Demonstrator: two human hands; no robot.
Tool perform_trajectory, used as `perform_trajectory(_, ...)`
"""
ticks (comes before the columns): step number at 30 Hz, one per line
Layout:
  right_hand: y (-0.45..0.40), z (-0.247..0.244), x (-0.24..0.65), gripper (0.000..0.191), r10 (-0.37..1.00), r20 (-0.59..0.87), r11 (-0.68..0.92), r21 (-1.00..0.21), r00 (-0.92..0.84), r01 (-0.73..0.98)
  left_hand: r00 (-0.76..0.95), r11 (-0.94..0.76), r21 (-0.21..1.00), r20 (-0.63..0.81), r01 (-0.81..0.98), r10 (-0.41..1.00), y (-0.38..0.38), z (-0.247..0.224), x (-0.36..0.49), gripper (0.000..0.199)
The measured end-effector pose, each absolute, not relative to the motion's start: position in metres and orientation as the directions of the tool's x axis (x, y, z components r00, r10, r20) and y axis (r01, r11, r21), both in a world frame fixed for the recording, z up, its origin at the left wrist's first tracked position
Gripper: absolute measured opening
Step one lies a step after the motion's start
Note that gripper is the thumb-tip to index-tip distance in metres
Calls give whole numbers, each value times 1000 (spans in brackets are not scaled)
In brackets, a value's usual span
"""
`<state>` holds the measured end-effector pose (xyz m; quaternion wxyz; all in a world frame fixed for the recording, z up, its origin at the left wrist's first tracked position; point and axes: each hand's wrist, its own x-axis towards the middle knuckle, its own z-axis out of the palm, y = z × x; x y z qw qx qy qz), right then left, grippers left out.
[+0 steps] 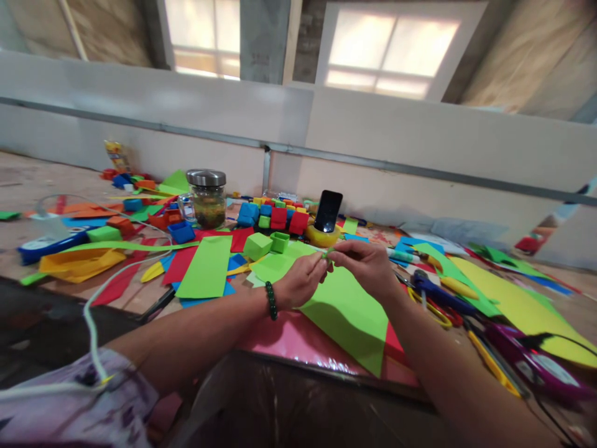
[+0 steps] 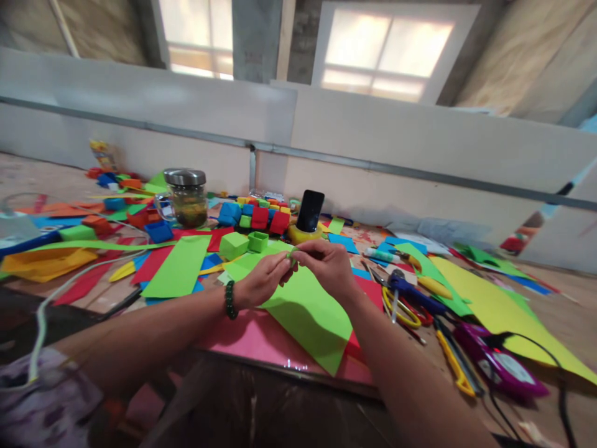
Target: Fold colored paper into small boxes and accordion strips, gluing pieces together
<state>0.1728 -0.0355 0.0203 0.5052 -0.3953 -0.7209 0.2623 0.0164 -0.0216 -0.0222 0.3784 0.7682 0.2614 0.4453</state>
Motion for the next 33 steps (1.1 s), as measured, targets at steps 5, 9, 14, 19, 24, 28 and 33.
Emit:
perform_trajectory(5,-39,19,171,21,755,637,627,-633,-156,454,448,-620,779,522,96,726,-22,-22,16,27)
perform_trajectory(9,-38,21,173,19,761,610,637,-635,-222,437,438,-627,773,533,96,724,-24,-19,16,28)
perform_trajectory(14,-36,24,178,16,756,559,653,-611,-340,448,446,-655,748,553,106,704,-25,-18,15,25)
perform_trajectory(19,-39,24,175,10,560,740,782,-322,-372,534,463,-634,772,545,49,699,-24,-21,14,30)
perform_trajectory(24,-40,19,181,17,285,801,840,55,-526,539,446,-612,789,529,55,722,-27,-16,15,38)
perform_trajectory(28,-42,21,185,26,184,740,808,262,-647,528,398,-577,817,530,-2,749,-30,-12,15,38)
perform_trajectory(33,-44,24,185,30,114,723,755,383,-681,532,401,-525,841,529,-129,748,-31,-11,15,42)
